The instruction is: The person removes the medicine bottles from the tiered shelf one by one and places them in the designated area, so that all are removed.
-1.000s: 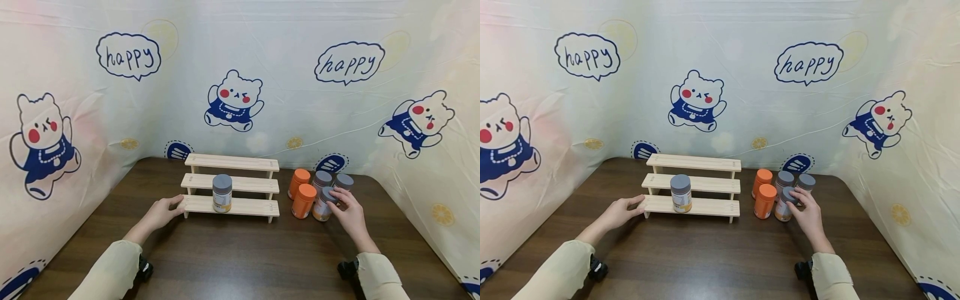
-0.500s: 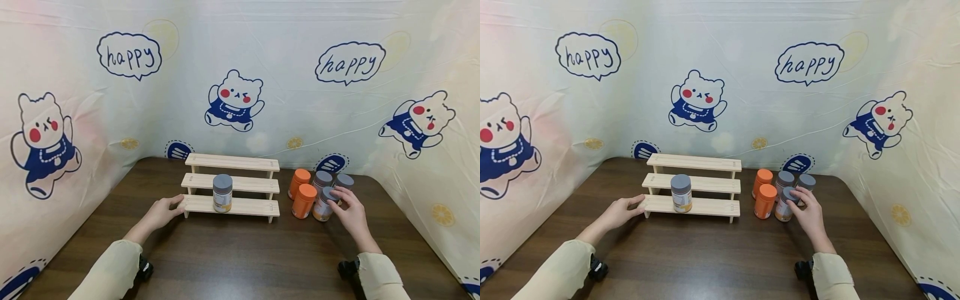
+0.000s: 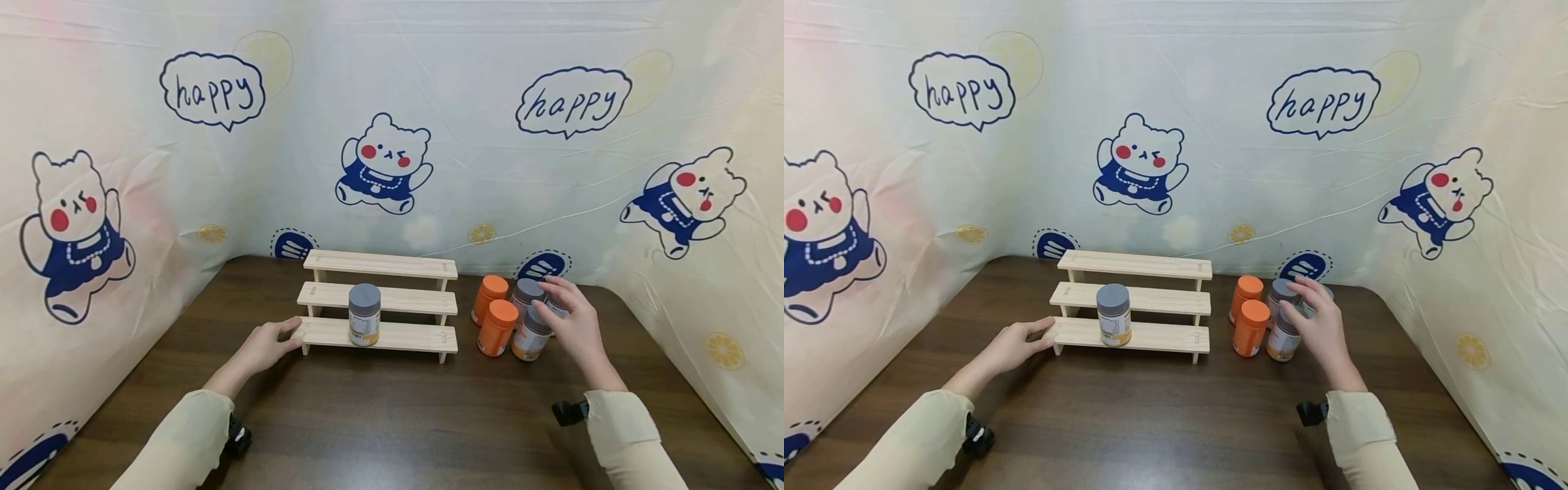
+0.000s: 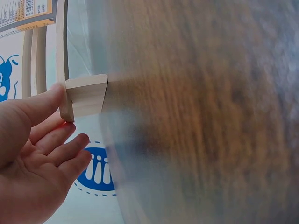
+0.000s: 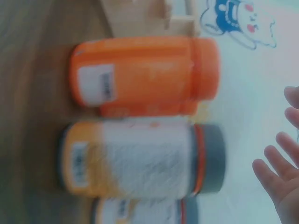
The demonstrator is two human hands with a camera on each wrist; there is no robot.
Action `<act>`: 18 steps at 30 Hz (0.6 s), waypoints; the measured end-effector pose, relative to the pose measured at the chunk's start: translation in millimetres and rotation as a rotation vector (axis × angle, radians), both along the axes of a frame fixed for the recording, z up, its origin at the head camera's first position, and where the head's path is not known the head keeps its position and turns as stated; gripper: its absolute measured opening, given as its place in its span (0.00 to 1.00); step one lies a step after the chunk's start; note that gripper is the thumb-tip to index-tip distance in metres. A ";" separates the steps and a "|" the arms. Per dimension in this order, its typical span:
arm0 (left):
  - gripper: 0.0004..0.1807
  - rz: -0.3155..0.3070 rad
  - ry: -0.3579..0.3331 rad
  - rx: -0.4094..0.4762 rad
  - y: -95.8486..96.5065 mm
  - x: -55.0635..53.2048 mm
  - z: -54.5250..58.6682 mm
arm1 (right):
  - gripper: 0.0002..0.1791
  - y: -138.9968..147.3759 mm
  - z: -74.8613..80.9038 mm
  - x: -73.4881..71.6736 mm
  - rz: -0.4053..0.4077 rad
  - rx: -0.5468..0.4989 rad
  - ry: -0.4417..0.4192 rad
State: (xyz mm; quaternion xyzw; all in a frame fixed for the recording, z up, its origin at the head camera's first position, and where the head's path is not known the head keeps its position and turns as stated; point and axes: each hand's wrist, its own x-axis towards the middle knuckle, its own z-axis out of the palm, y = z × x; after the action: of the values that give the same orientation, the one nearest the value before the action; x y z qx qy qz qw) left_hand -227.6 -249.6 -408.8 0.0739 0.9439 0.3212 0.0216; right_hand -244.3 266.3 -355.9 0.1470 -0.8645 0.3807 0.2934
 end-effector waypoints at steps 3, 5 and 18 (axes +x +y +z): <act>0.28 0.000 0.003 -0.005 -0.2 -0.3 -0.3 | 0.18 -8.3 10.5 -2.3 0.042 0.001 0.006; 0.28 0.000 0.006 -0.009 -0.3 -0.6 -0.6 | 0.19 -15.2 16.7 -4.2 0.078 -0.003 0.010; 0.29 -0.001 0.010 -0.004 -0.8 -0.5 -1.3 | 0.19 -89.4 61.6 10.3 0.282 0.004 0.028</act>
State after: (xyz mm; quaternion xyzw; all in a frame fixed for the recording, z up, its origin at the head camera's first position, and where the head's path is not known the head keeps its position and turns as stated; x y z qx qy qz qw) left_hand -228.1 -250.4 -410.1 0.0761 0.9445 0.3190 0.0172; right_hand -234.0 176.9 -294.3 0.2730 -0.8318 0.4145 0.2487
